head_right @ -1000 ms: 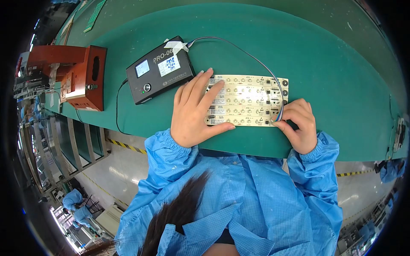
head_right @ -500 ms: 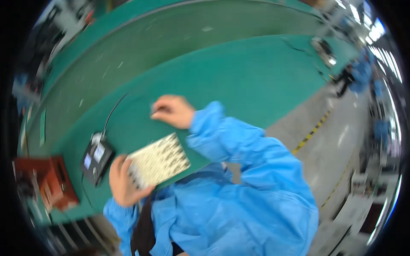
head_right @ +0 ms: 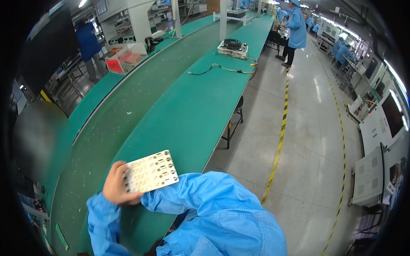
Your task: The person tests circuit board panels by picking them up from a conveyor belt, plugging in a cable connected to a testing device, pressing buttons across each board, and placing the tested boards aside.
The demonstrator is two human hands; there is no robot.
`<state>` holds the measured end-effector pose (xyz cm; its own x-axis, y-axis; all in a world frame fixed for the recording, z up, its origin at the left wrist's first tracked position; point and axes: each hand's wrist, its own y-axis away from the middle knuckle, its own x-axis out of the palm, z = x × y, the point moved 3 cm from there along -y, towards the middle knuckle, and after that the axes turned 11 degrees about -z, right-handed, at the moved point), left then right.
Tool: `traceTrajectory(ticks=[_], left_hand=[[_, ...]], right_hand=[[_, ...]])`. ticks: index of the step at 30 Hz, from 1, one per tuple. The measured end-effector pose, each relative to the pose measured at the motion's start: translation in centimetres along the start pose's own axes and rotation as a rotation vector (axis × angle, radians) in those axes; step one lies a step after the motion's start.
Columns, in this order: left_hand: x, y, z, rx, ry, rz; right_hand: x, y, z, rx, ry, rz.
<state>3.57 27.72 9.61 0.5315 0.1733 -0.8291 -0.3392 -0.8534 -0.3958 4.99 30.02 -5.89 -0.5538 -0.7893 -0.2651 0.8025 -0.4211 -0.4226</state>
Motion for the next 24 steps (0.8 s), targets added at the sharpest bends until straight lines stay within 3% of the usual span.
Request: traceTrajectory(ticks=[5,8,10,12,14,16,19,20,21,22,23,24], left_hand=[[7.9,-6.8,4.8,0.046,0.056,0.318],[10.2,-9.7,5.3,0.044,0.099,0.317],[11.6,-11.3,5.6,0.051,0.005,0.401],[12.8,-12.4,5.8,0.059,-0.287,0.279],[13.3,-13.3,6.1,-0.039,-0.273,0.315],[12.5,-13.4,6.1,-0.072,-0.223,0.212],[8.6,-11.6,7.5,-0.025,-0.329,0.272],[6.7,-10.5,8.2,-0.041,-0.347,0.221],[4.6,-8.9,9.6,-0.046,-0.381,0.131],[2.8,-7.0,11.7,-0.092,-0.448,0.078],[0.8,-4.4,14.2,-0.141,-0.508,0.006],[-1.2,-1.7,16.0,-0.232,-0.552,-0.042]], right_hand=[[1.9,-0.3,-3.4,0.024,0.057,0.074],[2.1,-0.3,-4.6,0.033,0.089,0.049],[1.9,-0.3,-4.9,0.049,0.121,0.004],[1.6,-0.2,-5.0,0.061,0.157,-0.035],[1.4,-0.2,-5.2,0.068,0.187,-0.070],[1.3,-0.1,-5.3,0.078,0.207,-0.087],[2.2,0.3,-4.9,0.040,0.129,0.011],[-1.6,0.3,0.7,0.011,0.043,-0.094],[-3.4,-0.1,3.4,0.221,-0.212,-0.032],[-3.2,-0.1,2.5,0.453,-0.229,0.077],[-3.5,-0.1,3.0,0.509,-0.225,0.088],[-2.7,0.7,1.0,0.477,-0.572,0.030]])
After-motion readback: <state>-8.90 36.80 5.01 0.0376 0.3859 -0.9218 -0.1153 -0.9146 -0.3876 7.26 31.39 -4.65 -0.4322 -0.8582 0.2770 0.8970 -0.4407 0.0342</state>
